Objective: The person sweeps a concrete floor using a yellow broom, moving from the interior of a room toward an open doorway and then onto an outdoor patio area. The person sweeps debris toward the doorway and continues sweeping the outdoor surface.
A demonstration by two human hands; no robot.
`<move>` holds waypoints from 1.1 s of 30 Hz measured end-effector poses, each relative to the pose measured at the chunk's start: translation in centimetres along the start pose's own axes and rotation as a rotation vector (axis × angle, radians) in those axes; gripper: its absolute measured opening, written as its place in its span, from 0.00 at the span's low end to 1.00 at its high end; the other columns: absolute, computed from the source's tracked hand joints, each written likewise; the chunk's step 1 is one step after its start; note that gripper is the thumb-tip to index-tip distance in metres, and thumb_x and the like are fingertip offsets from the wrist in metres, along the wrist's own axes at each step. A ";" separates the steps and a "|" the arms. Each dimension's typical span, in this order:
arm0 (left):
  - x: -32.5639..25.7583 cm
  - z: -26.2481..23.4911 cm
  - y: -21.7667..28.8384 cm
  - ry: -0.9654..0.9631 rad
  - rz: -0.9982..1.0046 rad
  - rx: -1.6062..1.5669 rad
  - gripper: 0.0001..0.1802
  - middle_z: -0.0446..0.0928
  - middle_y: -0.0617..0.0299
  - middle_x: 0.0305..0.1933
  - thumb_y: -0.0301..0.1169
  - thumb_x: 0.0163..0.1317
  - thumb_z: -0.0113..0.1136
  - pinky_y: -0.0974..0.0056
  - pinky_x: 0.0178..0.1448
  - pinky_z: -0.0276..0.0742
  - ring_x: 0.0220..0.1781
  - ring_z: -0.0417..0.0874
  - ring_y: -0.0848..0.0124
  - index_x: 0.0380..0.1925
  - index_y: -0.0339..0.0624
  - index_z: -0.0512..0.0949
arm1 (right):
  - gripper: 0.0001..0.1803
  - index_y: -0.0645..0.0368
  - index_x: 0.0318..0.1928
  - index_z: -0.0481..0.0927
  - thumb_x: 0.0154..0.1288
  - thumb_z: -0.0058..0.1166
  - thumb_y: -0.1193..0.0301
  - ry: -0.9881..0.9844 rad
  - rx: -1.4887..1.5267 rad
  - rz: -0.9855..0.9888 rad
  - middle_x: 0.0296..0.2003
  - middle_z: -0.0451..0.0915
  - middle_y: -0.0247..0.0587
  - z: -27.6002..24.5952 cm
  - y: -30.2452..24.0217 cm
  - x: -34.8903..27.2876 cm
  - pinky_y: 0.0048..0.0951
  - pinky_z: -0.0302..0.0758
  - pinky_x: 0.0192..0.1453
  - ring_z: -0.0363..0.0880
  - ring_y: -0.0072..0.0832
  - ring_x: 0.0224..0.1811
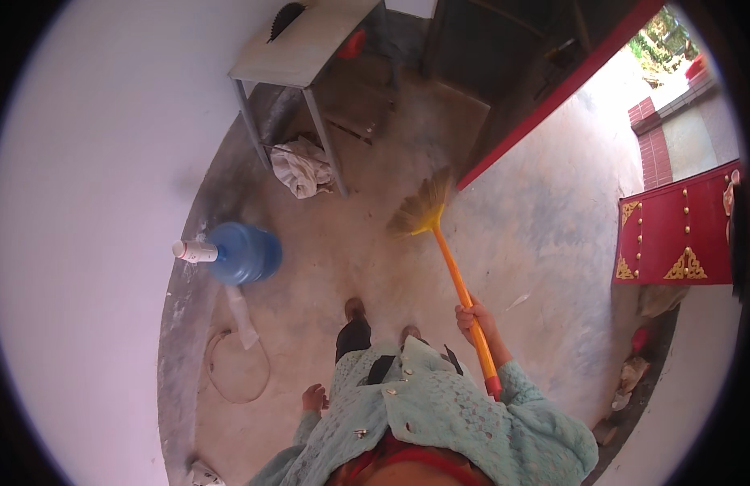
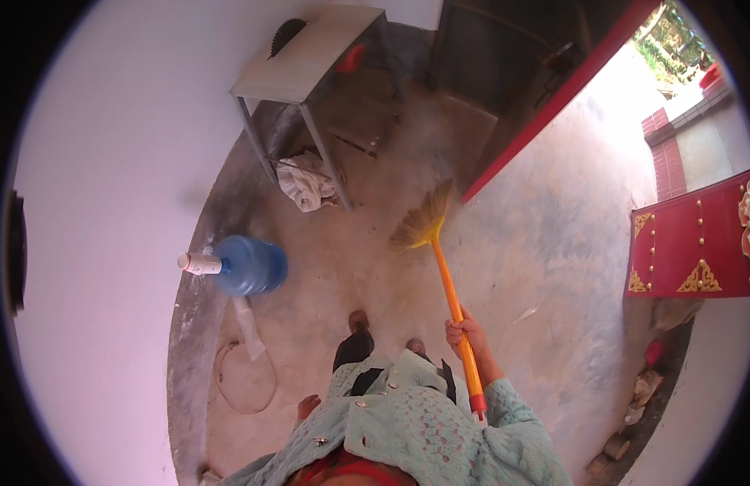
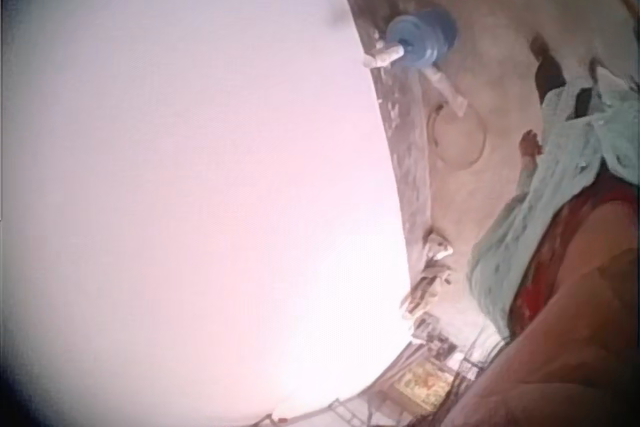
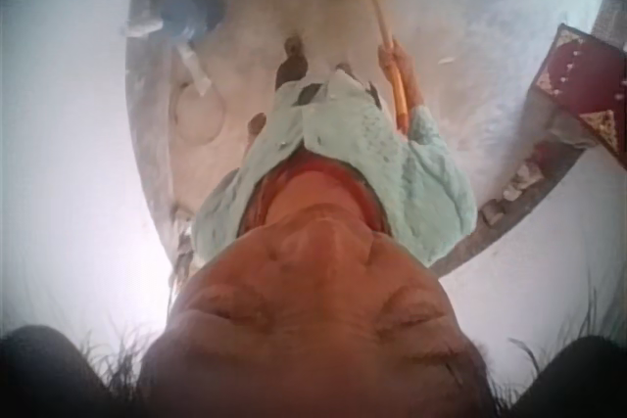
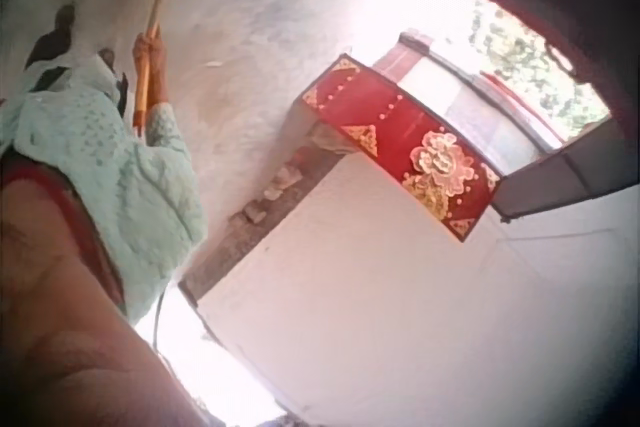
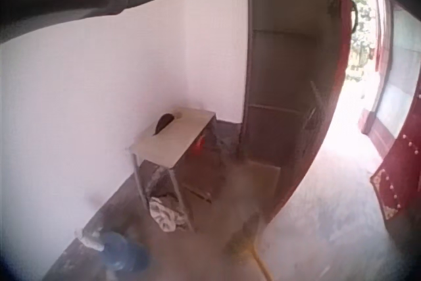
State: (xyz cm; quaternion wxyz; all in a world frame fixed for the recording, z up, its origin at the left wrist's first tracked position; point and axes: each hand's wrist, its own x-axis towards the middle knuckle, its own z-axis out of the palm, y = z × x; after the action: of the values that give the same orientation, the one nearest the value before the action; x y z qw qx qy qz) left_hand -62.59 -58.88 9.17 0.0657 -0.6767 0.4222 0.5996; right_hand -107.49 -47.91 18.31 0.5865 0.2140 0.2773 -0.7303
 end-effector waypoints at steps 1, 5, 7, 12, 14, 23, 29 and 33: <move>0.6 -0.1 0.3 0.000 -0.010 0.005 0.18 0.71 0.59 0.18 0.29 0.49 0.49 0.67 0.16 0.68 0.14 0.71 0.71 0.42 0.36 0.70 | 0.28 0.49 0.54 0.57 0.49 0.37 0.82 -0.012 -0.007 -0.012 0.24 0.62 0.36 1.7 -0.3 0.9 0.10 0.60 0.17 0.58 0.14 0.15; 3.1 -1.2 1.5 0.017 -0.093 0.057 0.17 0.77 0.55 0.29 0.33 0.48 0.50 0.67 0.32 0.74 0.27 0.78 0.70 0.38 0.37 0.74 | 0.17 0.62 0.47 0.59 0.54 0.37 0.80 -0.068 0.048 -0.086 0.27 0.63 0.39 5.3 -3.1 7.1 0.11 0.65 0.17 0.62 0.15 0.17; 3.8 -2.0 0.8 0.038 -0.173 -0.041 0.17 0.77 0.54 0.27 0.32 0.48 0.49 0.68 0.29 0.74 0.24 0.78 0.73 0.38 0.36 0.74 | 0.13 0.68 0.44 0.59 0.56 0.36 0.79 -0.254 0.251 -0.011 0.28 0.63 0.39 5.2 -5.5 12.2 0.13 0.67 0.20 0.64 0.17 0.20; 0.8 -3.9 0.8 0.046 -0.198 0.112 0.18 0.73 0.56 0.22 0.29 0.49 0.48 0.66 0.18 0.72 0.17 0.75 0.70 0.42 0.36 0.71 | 0.08 0.69 0.39 0.59 0.58 0.33 0.78 -0.416 0.532 -0.001 0.26 0.63 0.38 3.4 -9.6 25.7 0.18 0.69 0.25 0.66 0.21 0.23; 0.0 -4.3 0.3 0.044 -0.231 0.118 0.19 0.70 0.57 0.19 0.27 0.49 0.48 0.65 0.13 0.71 0.13 0.73 0.69 0.44 0.36 0.69 | 0.08 0.68 0.38 0.59 0.58 0.33 0.78 -0.414 0.578 -0.014 0.25 0.62 0.38 1.5 -10.2 29.8 0.19 0.69 0.25 0.66 0.22 0.23; 1.2 -3.2 -3.4 -0.043 0.047 0.245 0.15 0.72 0.57 0.26 0.28 0.46 0.51 0.65 0.22 0.72 0.20 0.74 0.68 0.37 0.39 0.72 | 0.10 0.70 0.39 0.58 0.56 0.34 0.79 -0.127 0.416 -0.037 0.24 0.65 0.38 -9.0 -3.4 23.8 0.13 0.66 0.20 0.65 0.18 0.19; 2.5 -2.1 1.6 0.006 -0.054 0.294 0.09 0.74 0.55 0.40 0.30 0.43 0.54 0.65 0.35 0.75 0.32 0.78 0.64 0.28 0.44 0.76 | 0.24 0.50 0.52 0.57 0.52 0.37 0.81 0.178 0.019 -0.046 0.25 0.64 0.37 -2.6 0.8 10.1 0.13 0.61 0.15 0.62 0.16 0.17; 1.7 -1.9 4.1 0.020 -0.048 0.205 0.16 0.71 0.58 0.24 0.29 0.48 0.51 0.67 0.22 0.69 0.19 0.72 0.70 0.39 0.39 0.72 | 0.32 0.45 0.58 0.51 0.51 0.41 0.80 0.061 -0.064 -0.084 0.24 0.63 0.35 0.1 3.3 6.6 0.12 0.59 0.14 0.59 0.16 0.16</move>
State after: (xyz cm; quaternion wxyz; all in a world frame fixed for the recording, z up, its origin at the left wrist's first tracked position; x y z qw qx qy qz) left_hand -63.96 -63.46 9.97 0.1448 -0.6823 0.4656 0.5447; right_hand -105.75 -53.35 13.67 0.5532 0.2053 0.3270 -0.7381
